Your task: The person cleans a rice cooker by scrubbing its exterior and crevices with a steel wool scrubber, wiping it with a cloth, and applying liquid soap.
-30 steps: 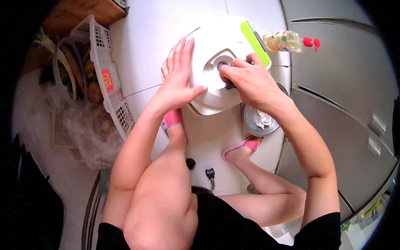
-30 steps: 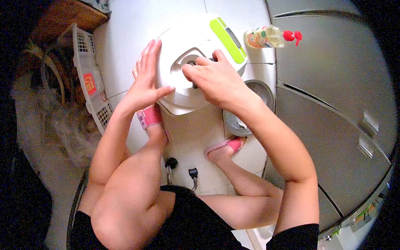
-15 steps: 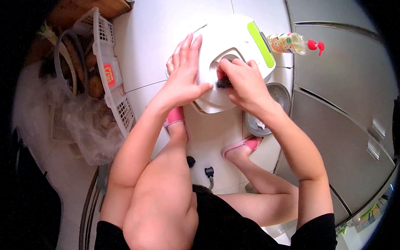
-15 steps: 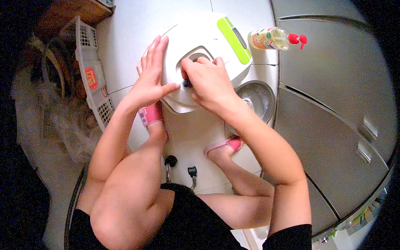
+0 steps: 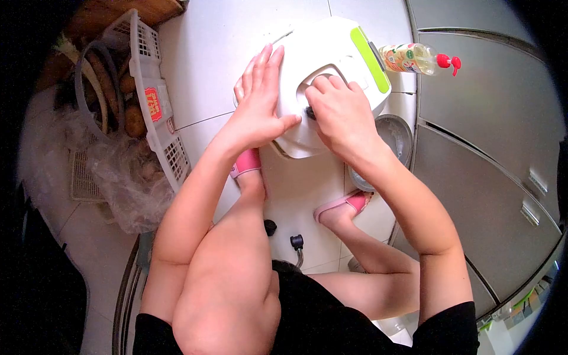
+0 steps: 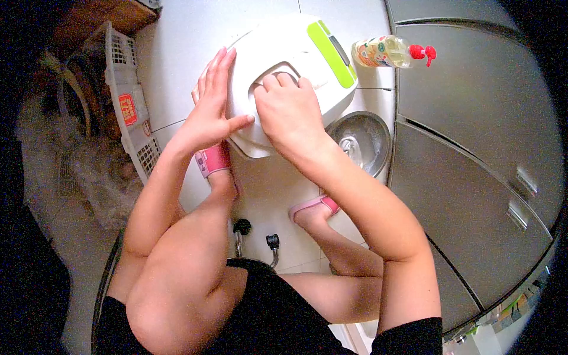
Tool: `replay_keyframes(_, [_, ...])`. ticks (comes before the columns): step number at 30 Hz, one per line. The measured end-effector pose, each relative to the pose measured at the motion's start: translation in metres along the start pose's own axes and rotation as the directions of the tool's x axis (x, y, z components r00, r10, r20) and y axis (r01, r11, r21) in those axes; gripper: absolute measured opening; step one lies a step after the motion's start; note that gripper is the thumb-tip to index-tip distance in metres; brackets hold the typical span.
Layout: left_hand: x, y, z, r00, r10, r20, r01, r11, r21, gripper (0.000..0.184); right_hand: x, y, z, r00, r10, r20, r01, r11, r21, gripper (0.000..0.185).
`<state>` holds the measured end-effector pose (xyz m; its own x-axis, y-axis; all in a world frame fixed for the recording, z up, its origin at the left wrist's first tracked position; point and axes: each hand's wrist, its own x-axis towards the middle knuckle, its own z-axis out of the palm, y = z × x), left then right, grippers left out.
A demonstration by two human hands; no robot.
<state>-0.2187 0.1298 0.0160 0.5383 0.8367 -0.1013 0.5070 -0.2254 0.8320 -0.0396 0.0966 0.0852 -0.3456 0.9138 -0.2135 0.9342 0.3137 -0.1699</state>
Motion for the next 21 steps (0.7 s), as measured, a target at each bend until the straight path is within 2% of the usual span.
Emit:
replay_keyframes(3, [0.000, -0.001, -0.001, 1.000, 0.003, 0.002, -0.003, 1.000, 0.003, 0.116, 0.001, 0.005, -0.010, 0.986, -0.148, 0.072, 0.154, 0.985, -0.080, 0.016])
replay_keyframes(6, [-0.002, 0.000, -0.003, 1.000, 0.007, 0.004, -0.007, 1.000, 0.015, 0.116, 0.000, 0.022, -0.019, 0.951, -0.282, 0.126, 0.288, 0.957, -0.024, 0.012])
replay_keyframes(10, [-0.003, 0.000, -0.003, 1.000, 0.009, 0.000, -0.008, 1.000, 0.025, 0.116, -0.007, 0.034, -0.023, 0.942, -0.304, 0.140, 0.313, 0.948, -0.048, 0.015])
replay_keyframes(13, [-0.003, -0.001, -0.003, 1.000, 0.016, 0.000, -0.016, 0.999, 0.030, 0.115, -0.017, 0.046, -0.024, 0.977, -0.198, 0.082, 0.186, 0.973, 0.135, 0.018])
replay_keyframes(15, [-0.003, -0.001, -0.002, 1.000, 0.012, -0.008, -0.011, 0.999, 0.039, 0.115, -0.024, 0.066, -0.024, 0.999, -0.036, 0.015, 0.026, 0.903, 0.429, 0.031])
replay_keyframes(17, [-0.003, -0.001, -0.001, 1.000, 0.000, -0.019, 0.001, 0.998, 0.062, 0.116, -0.034, 0.074, -0.031, 0.997, 0.080, -0.019, -0.066, 0.910, 0.409, 0.029])
replay_keyframes(20, [-0.003, 0.002, -0.002, 1.000, 0.015, -0.021, -0.012, 0.994, 0.105, 0.113, -0.040, 0.083, -0.022, 0.984, 0.133, -0.115, -0.088, 0.939, 0.331, 0.033])
replay_keyframes(21, [-0.004, 0.006, -0.003, 0.999, 0.034, -0.024, -0.030, 0.988, 0.152, 0.115, -0.040, 0.083, -0.020, 0.984, 0.098, -0.147, -0.055, 0.961, 0.272, 0.032])
